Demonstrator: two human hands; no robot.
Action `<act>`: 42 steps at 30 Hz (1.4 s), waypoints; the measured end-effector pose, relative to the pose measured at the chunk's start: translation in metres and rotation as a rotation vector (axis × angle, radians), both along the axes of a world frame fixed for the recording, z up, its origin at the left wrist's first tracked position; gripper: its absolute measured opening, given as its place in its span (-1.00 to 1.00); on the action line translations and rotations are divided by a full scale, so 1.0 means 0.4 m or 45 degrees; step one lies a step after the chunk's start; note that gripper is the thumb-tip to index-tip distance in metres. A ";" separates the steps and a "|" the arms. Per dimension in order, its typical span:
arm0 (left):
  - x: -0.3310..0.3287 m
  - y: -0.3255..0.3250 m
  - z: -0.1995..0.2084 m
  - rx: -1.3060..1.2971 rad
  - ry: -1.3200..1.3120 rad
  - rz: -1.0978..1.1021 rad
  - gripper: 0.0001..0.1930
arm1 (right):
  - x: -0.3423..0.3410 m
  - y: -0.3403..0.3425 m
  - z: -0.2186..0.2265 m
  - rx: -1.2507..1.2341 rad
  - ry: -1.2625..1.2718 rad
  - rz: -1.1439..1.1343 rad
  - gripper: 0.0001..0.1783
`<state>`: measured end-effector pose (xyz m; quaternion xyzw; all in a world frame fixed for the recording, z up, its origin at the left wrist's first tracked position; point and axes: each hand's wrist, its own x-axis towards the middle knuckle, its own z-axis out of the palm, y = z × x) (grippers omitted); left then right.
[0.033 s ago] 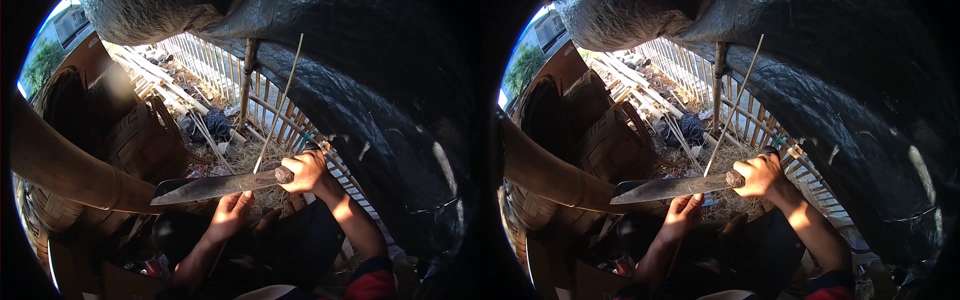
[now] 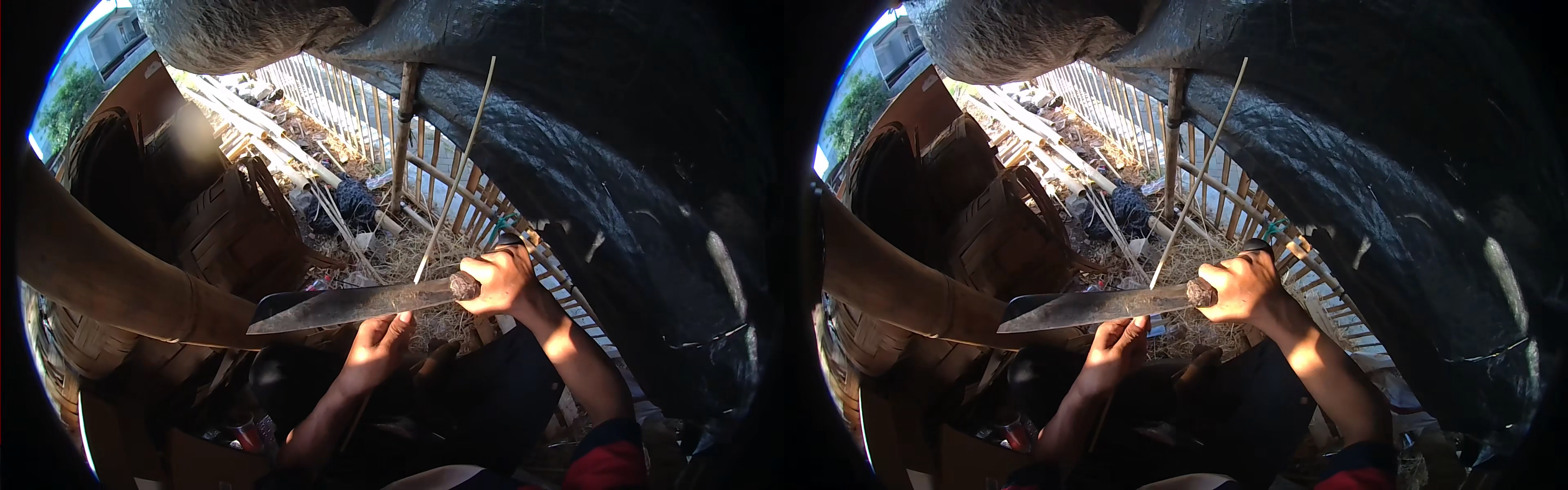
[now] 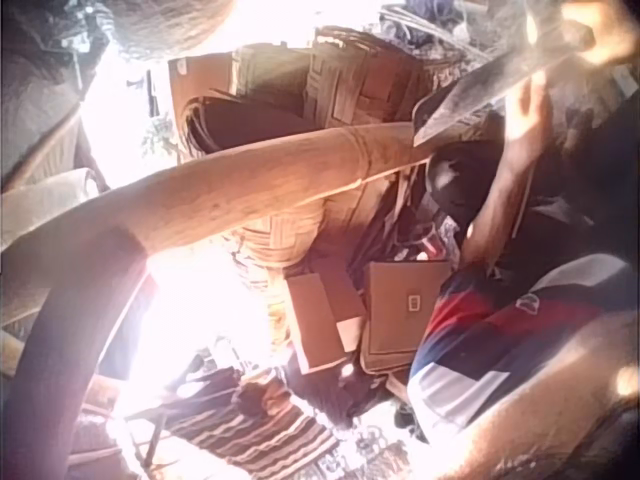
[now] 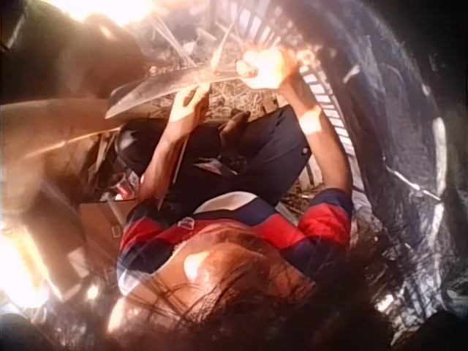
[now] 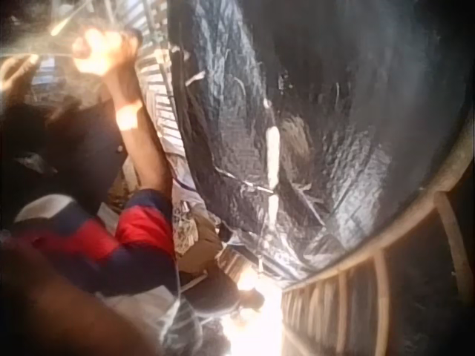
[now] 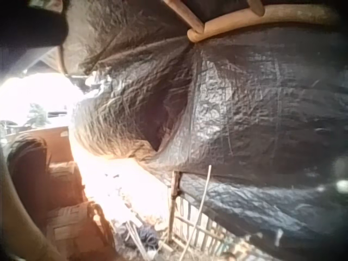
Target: The person shaves a thin strip of bamboo with a machete, repeatedly pulling the blade along the length of the strip to thin it down.
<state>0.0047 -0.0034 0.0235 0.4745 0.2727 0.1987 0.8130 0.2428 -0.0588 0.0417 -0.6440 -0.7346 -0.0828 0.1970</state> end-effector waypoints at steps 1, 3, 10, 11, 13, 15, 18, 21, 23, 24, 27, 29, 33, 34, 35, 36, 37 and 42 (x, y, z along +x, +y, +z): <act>0.000 -0.001 0.002 -0.002 -0.012 0.014 -0.74 | 0.002 0.000 -0.002 -0.006 0.010 0.002 -0.66; -0.004 0.000 0.006 -0.002 -0.022 0.029 -0.74 | 0.004 -0.003 -0.001 -0.011 0.021 0.004 -0.65; -0.031 0.009 0.004 -0.025 -0.019 0.037 -0.78 | 0.047 -0.031 0.005 0.006 0.037 -0.148 -0.64; -0.036 0.009 0.003 -0.041 -0.046 0.019 -0.79 | 0.055 -0.032 0.004 0.006 0.038 -0.147 -0.64; -0.041 0.008 0.017 -0.045 -0.016 0.029 -0.79 | 0.071 -0.029 0.004 -0.017 0.065 -0.178 -0.66; -0.049 0.007 0.021 -0.049 0.016 0.041 -0.80 | 0.083 -0.028 -0.001 -0.018 0.105 -0.204 -0.69; -0.054 0.007 0.008 -0.108 -0.041 0.015 -0.80 | 0.126 -0.037 -0.014 0.016 0.221 -0.421 -0.77; -0.060 0.004 -0.001 -0.106 0.046 0.046 -0.82 | 0.175 -0.048 -0.045 0.036 0.334 -0.636 -0.80; -0.043 -0.002 -0.009 -0.078 0.007 0.081 -0.83 | 0.173 -0.058 -0.055 0.041 0.390 -0.572 -0.79; -0.043 -0.002 -0.014 -0.076 0.014 0.086 -0.83 | 0.165 -0.056 -0.055 0.046 0.448 -0.501 -0.79; -0.032 -0.011 -0.019 -0.009 -0.034 0.005 -0.82 | 0.117 -0.047 -0.012 -0.009 0.356 -0.208 -0.75; -0.022 -0.019 -0.017 0.034 -0.033 -0.005 -0.82 | 0.102 -0.035 -0.017 -0.076 0.354 -0.003 -0.68; -0.021 -0.027 -0.019 0.084 0.002 -0.020 -0.83 | 0.061 -0.017 -0.008 -0.126 0.297 0.060 -0.62; -0.023 -0.028 -0.017 0.042 0.006 -0.013 -0.82 | 0.060 -0.020 -0.010 -0.155 0.276 -0.051 -0.58; -0.023 -0.028 -0.015 -0.001 0.011 -0.007 -0.82 | 0.064 -0.024 -0.015 -0.185 0.256 -0.162 -0.53; -0.023 -0.027 -0.012 0.004 0.010 -0.026 -0.82 | 0.091 -0.016 -0.033 -0.456 0.366 -0.252 -0.48; -0.028 -0.028 -0.007 0.017 0.022 -0.002 -0.82 | 0.100 -0.017 -0.046 -0.325 0.456 -0.196 -0.50; -0.025 -0.032 0.002 -0.003 0.030 -0.024 -0.83 | 0.126 -0.034 -0.048 -0.058 0.331 -0.108 -0.60</act>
